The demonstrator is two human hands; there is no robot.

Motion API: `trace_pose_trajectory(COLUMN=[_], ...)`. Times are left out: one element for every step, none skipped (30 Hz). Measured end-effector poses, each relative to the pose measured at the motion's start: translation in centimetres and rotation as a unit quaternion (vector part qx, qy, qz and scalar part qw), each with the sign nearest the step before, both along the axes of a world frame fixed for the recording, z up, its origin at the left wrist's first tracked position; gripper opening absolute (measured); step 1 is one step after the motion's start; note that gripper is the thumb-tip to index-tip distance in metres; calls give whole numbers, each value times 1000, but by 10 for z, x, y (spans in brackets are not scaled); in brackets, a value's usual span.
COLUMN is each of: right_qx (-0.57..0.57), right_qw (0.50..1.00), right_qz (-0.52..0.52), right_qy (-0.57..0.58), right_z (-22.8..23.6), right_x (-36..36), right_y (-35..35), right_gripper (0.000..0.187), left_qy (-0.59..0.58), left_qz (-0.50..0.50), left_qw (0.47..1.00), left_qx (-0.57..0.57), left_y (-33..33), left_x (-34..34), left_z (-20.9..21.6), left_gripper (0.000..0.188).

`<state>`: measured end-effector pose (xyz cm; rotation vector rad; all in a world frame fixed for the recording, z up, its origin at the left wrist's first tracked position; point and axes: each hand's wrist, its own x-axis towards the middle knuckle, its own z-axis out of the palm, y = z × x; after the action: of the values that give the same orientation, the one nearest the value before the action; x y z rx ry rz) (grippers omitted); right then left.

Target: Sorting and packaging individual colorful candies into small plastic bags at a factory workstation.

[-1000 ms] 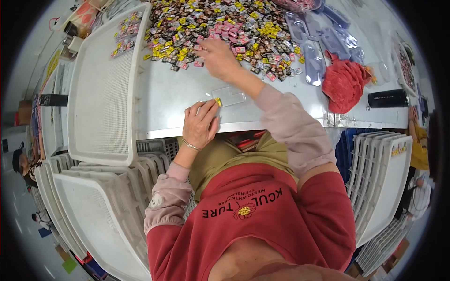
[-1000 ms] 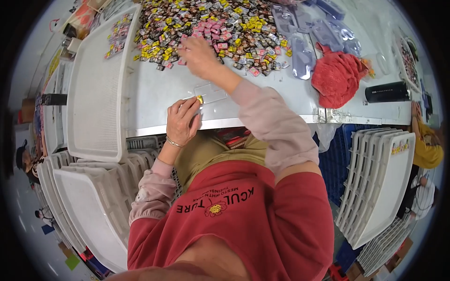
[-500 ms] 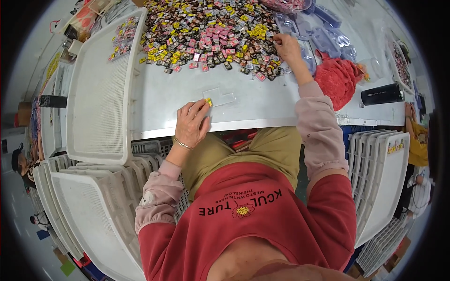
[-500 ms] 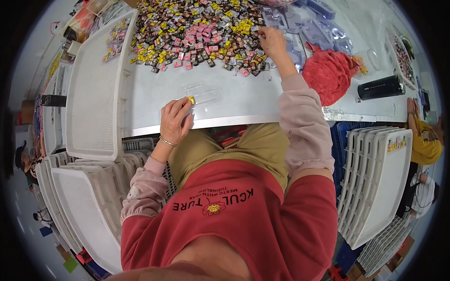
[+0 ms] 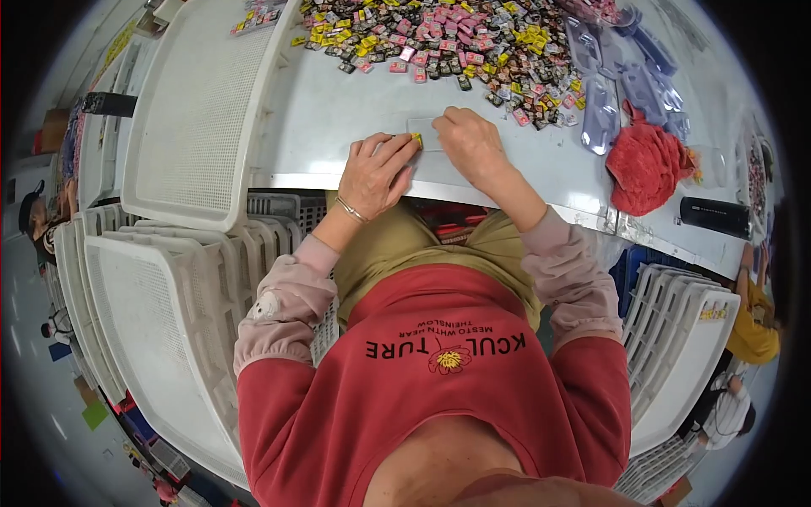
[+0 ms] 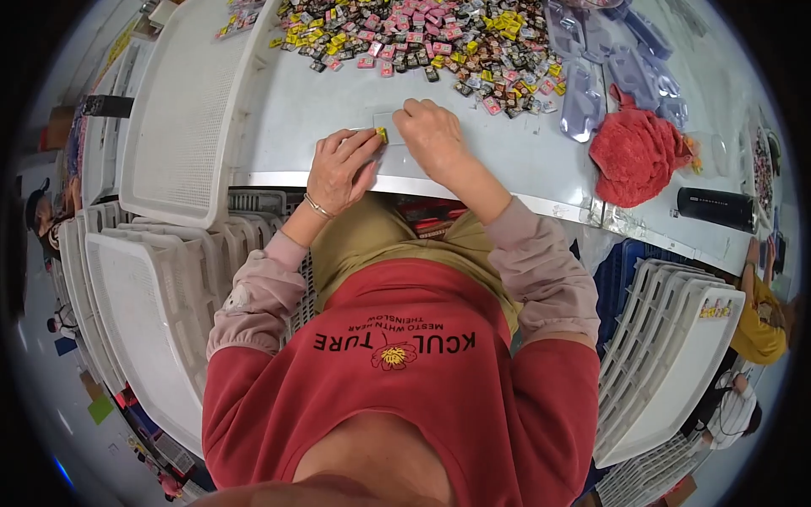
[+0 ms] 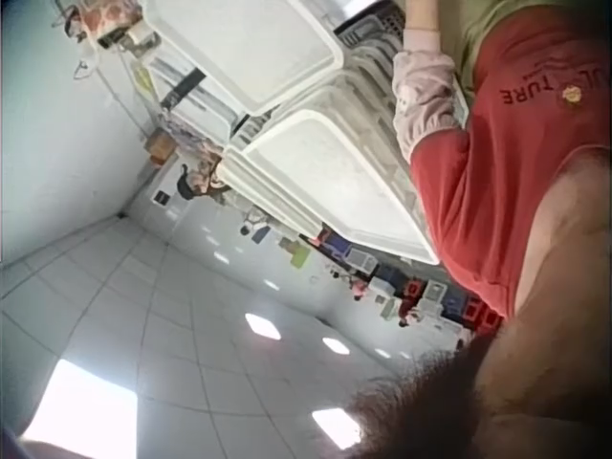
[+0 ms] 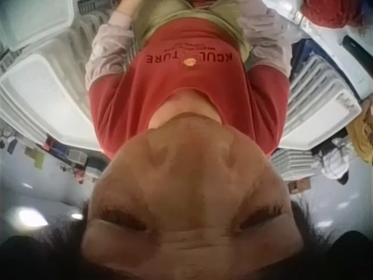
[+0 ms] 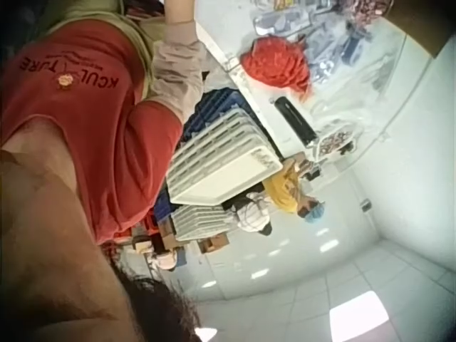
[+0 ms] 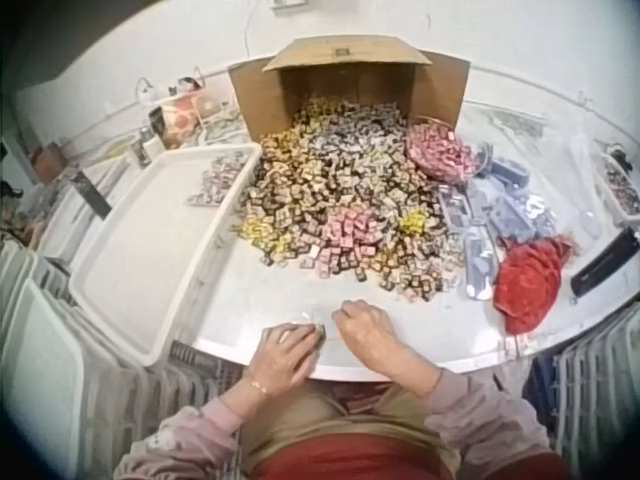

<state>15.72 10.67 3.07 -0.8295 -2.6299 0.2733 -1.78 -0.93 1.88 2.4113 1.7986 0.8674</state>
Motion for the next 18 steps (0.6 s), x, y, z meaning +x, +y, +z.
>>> trace_pose_trajectory(right_qx=[-1, -52, -103, -104, -204, -302, -303, -324, -344, -319, -319, -247, -174, -200, -201, -230, -259, -259], right_qw=[1000, 998, 992, 992, 974, 943, 943, 936, 928, 937, 938, 960, 976, 973, 973, 969, 963, 963], right_qz=[1, 23, 44, 45, 19, -8, -9, 19, 48, 87, 85, 100, 115, 85, 85, 77, 68, 69], right_qy=[-2, 25, 51, 50, 95, 139, 137, 134, 132, 109, 109, 82, 55, 75, 75, 51, 28, 28], right_z=[-1, -2, -2, -3, -3, -2, 2, 6, 8, 9, 8, 5, 0, -5, -6, -4, -2, 0], right_x=[0, 0, 1, 3, 7, 12, 16, 21, 22, 20, 17, 14, 11, 8, 10, 9, 9, 8], right_y=[-1, -1, 0, 5, 13, 19, 25, 31, 32, 29, 24, 19, 14, 11, 13, 14, 15, 12], right_gripper=[21, 21, 21, 21, 21, 22, 22, 23, 23, 24, 24, 24, 24, 23, 23, 20, 18, 18], left_qy=[10, 19, 16, 19, 21, 19, 15, 11, 10, 10, 10, 10, 3, -3, -3, -2, -1, 0], left_qz=[-3, -5, -5, -3, -3, -3, -5, -6, -5, -5, -5, -6, -4, -2, -2, -2, -2, -1], left_qw=[1000, 1000, 1000, 1000, 1000, 1000, 1000, 1000, 1000, 1000, 1000, 1000, 1000, 1000, 1000, 1000, 1000, 1000], left_qx=[8, 16, 15, 15, 16, 15, 13, 10, 9, 10, 10, 10, 3, -4, -5, -4, -3, -4], left_y=[1, 1, -1, -1, -2, -1, -1, -1, -3, -2, -2, -1, -1, -1, 0, 0, -1, -2], left_x=[-1, -1, -1, -1, -2, -3, -3, -3, -3, -3, -3, -3, -2, -2, -1, -1, -2, -2], left_z=[-2, -3, -4, -3, -3, -3, -2, -2, -3, -3, -4, -4, -2, -1, -1, -1, -1, -1], left_gripper=[43, 42, 42, 42, 42, 42, 42, 42, 42, 42, 42, 42, 44, 46, 46, 45, 45, 45])
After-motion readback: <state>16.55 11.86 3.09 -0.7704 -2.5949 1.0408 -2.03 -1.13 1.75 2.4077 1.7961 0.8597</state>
